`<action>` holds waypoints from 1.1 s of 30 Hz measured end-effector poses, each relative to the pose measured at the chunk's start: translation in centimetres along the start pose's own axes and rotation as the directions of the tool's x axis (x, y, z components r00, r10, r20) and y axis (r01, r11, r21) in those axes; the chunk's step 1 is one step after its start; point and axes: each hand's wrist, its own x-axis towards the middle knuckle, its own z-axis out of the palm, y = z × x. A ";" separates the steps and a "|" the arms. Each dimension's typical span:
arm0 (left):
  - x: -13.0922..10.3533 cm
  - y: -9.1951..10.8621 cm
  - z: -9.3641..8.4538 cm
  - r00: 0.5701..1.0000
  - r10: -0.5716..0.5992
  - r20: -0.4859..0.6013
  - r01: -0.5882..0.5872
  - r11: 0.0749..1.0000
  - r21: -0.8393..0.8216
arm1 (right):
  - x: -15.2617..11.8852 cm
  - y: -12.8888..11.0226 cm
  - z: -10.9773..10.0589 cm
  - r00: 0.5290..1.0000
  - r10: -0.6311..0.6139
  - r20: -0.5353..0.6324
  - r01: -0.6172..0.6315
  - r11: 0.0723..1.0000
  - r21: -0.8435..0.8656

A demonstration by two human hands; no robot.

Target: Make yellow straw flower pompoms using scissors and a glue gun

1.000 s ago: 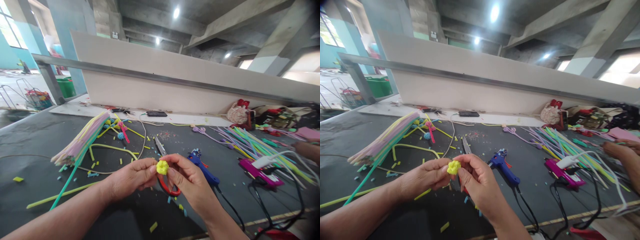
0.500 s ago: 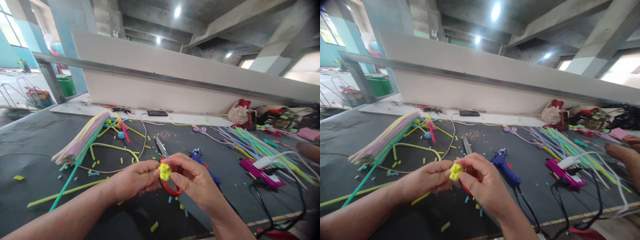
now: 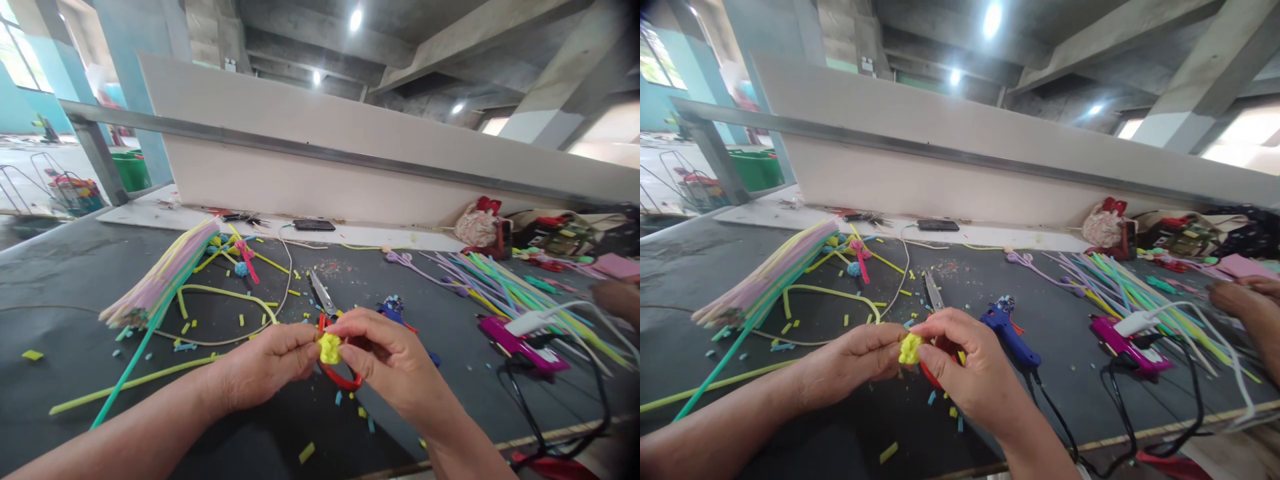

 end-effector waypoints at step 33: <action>0.2 -0.3 -0.8 0.998 0.008 0.069 -0.009 1.000 0.005 | 0.2 0.7 0.4 0.948 0.317 0.028 -0.312 0.910 0.274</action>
